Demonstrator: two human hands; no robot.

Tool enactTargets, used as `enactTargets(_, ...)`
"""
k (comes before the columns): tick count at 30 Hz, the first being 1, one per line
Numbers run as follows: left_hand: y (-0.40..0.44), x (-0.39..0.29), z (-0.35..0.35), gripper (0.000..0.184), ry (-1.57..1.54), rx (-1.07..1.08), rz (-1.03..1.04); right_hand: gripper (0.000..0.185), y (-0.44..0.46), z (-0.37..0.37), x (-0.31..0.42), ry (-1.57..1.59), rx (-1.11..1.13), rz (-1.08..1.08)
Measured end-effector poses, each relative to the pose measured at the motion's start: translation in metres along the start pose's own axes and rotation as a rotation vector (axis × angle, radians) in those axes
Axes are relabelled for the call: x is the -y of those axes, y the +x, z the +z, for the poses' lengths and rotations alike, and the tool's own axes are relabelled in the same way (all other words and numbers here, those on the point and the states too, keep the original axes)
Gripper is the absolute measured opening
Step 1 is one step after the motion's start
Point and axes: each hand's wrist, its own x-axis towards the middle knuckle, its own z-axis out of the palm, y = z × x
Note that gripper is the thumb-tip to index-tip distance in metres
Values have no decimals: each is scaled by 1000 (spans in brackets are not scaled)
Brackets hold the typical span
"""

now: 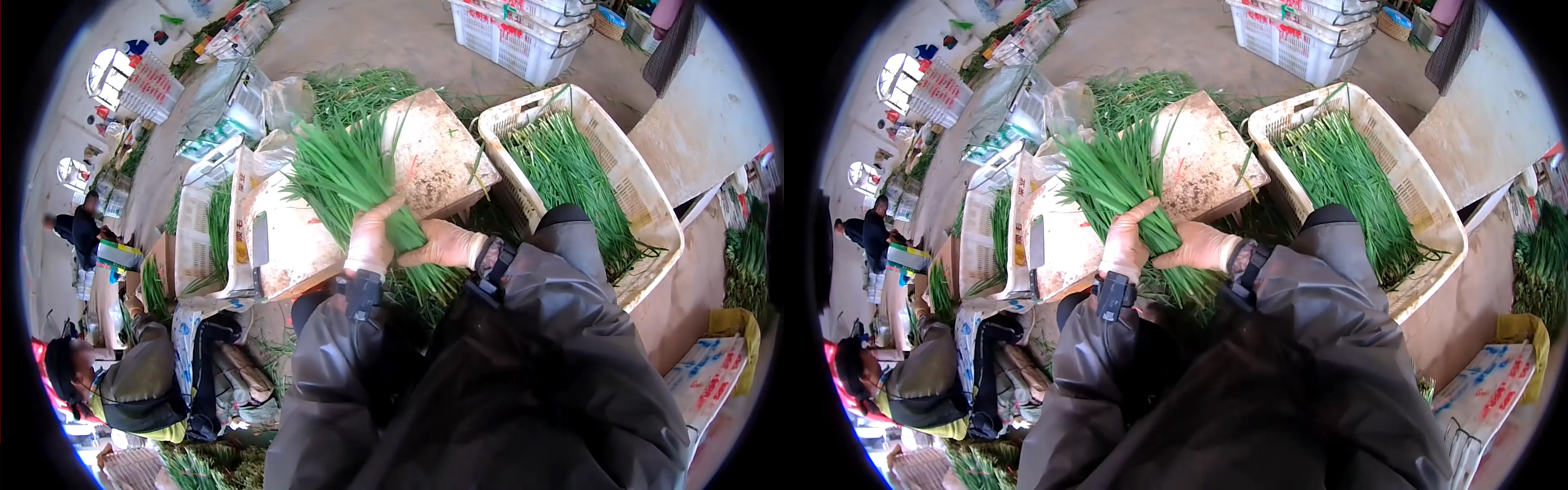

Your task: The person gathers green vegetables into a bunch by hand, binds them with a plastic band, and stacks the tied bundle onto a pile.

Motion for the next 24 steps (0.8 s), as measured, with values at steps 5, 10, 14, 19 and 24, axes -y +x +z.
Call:
enactTargets(5, -9, -18, -4, 45, -56, 296, -73, 65, -3, -10, -1, 480, 146, -50)
enactTargets(10, -17, -19, -9, 56, -135, 480, -28, 67, -8, -19, 16, 694, 260, 90)
enactTargets(14, -15, -9, -10, 59, -164, 417, 11, 76, -13, -13, 21, 546, 177, 82)
enactTargets(19, -2, -16, -25, 41, -290, 309, 23, 65, -4, -11, -1, 439, -34, 4)
enactTargets(24, -5, -32, -35, 25, -274, 51, 123, 35, -22, -20, 8, -3, -414, -152)
